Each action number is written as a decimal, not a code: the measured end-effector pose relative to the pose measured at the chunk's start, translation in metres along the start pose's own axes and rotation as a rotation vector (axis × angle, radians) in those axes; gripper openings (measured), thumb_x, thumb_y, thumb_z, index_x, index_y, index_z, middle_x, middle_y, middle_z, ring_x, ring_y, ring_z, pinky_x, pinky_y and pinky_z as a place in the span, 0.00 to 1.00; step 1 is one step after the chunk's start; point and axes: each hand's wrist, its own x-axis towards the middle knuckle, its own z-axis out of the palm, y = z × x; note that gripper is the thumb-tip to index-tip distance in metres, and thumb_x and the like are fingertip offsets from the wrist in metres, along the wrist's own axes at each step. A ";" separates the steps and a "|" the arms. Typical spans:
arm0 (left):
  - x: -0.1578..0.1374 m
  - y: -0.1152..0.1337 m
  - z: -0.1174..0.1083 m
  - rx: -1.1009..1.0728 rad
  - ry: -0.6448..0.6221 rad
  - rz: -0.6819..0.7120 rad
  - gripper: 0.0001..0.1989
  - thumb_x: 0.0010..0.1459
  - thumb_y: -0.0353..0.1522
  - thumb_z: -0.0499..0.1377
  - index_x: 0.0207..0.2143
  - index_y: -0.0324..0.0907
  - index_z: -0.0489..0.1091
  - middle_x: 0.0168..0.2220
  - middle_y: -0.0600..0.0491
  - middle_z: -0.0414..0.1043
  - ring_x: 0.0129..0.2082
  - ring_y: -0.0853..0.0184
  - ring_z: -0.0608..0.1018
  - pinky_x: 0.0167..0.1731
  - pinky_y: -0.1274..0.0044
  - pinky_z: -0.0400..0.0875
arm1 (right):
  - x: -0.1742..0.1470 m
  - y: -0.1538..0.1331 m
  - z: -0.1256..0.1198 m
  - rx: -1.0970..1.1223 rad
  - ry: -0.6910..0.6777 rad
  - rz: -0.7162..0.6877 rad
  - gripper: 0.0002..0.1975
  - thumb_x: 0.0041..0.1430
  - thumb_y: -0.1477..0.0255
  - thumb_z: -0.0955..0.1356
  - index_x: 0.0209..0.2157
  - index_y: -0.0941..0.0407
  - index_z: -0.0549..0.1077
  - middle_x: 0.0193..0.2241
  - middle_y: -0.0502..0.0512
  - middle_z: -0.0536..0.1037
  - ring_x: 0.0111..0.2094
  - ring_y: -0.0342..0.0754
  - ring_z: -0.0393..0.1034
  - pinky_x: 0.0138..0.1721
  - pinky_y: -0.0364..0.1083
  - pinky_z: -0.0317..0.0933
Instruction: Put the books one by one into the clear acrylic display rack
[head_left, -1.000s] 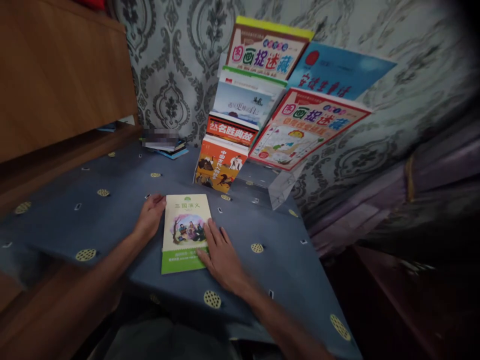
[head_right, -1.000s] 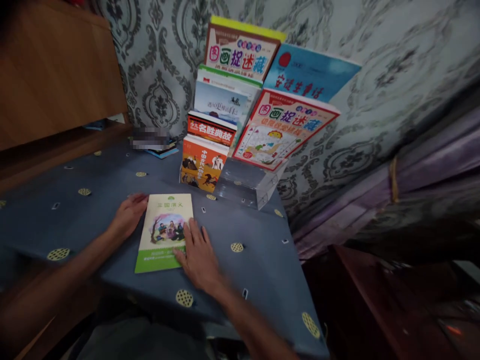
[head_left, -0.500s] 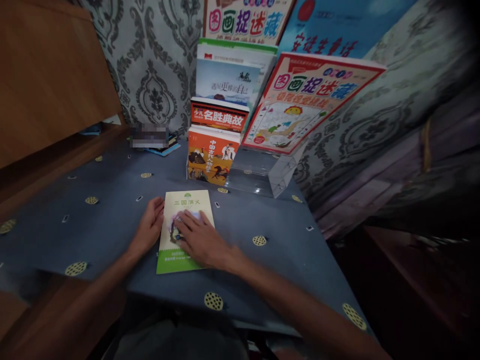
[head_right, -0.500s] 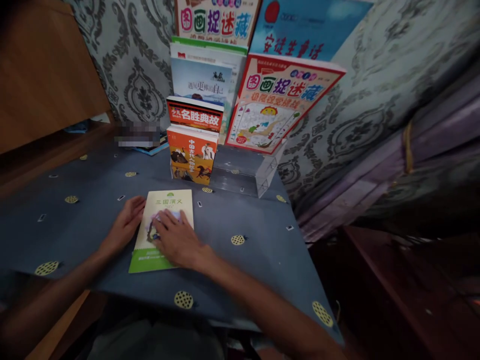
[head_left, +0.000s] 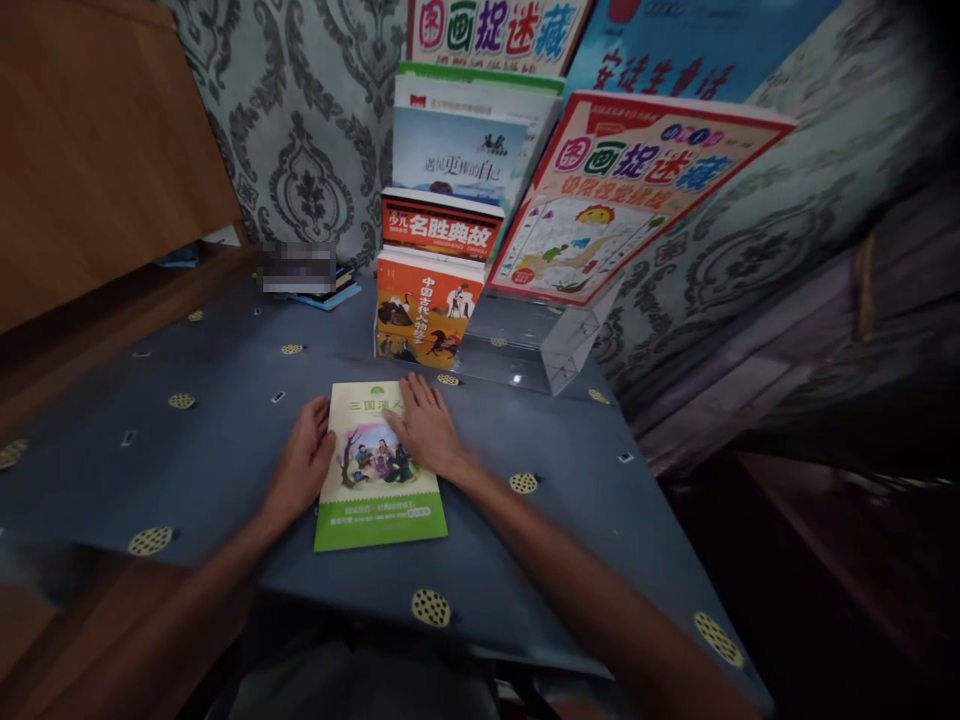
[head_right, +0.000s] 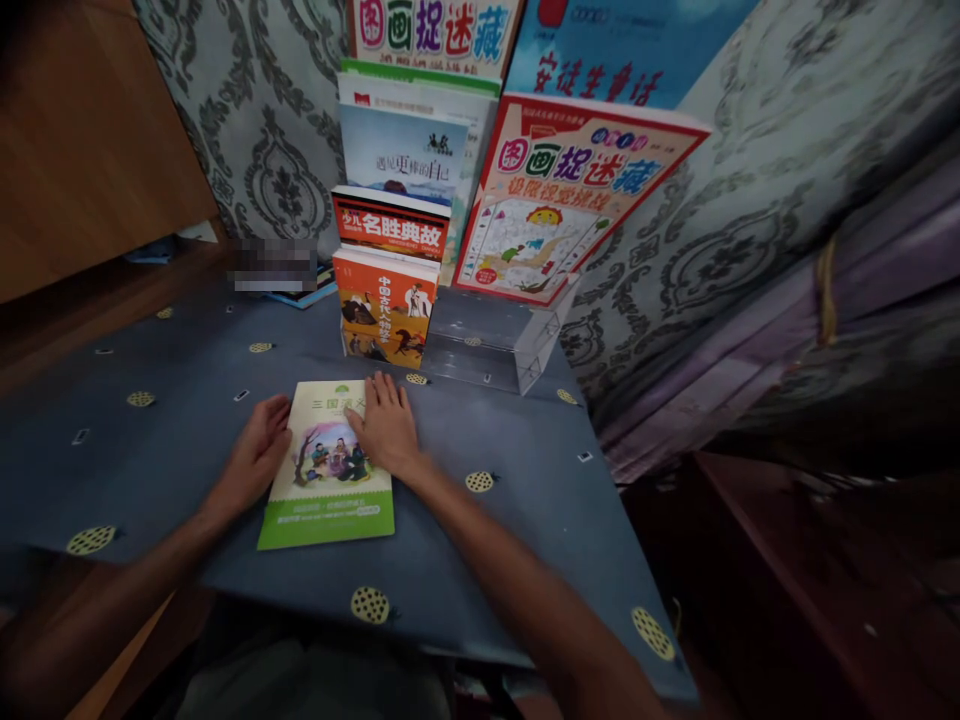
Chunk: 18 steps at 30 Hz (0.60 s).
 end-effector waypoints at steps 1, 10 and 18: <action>0.000 0.002 0.001 -0.023 0.006 -0.020 0.24 0.59 0.34 0.57 0.57 0.42 0.61 0.63 0.42 0.65 0.66 0.56 0.66 0.68 0.59 0.56 | -0.009 0.000 0.001 0.009 -0.003 0.008 0.34 0.72 0.60 0.59 0.69 0.69 0.54 0.71 0.71 0.49 0.73 0.61 0.42 0.70 0.60 0.42; 0.018 0.030 0.000 -0.421 0.245 -0.424 0.17 0.46 0.23 0.63 0.40 0.41 0.70 0.50 0.44 0.76 0.59 0.54 0.75 0.63 0.61 0.65 | -0.075 -0.016 0.005 0.091 -0.028 0.005 0.35 0.69 0.56 0.62 0.69 0.61 0.57 0.72 0.70 0.46 0.73 0.70 0.35 0.69 0.67 0.41; 0.002 0.039 -0.002 -0.460 0.122 -0.580 0.10 0.53 0.23 0.63 0.39 0.38 0.73 0.39 0.44 0.82 0.48 0.57 0.82 0.54 0.67 0.76 | -0.078 -0.008 0.011 0.192 0.064 -0.007 0.33 0.69 0.57 0.63 0.68 0.61 0.59 0.72 0.69 0.48 0.72 0.69 0.37 0.69 0.69 0.42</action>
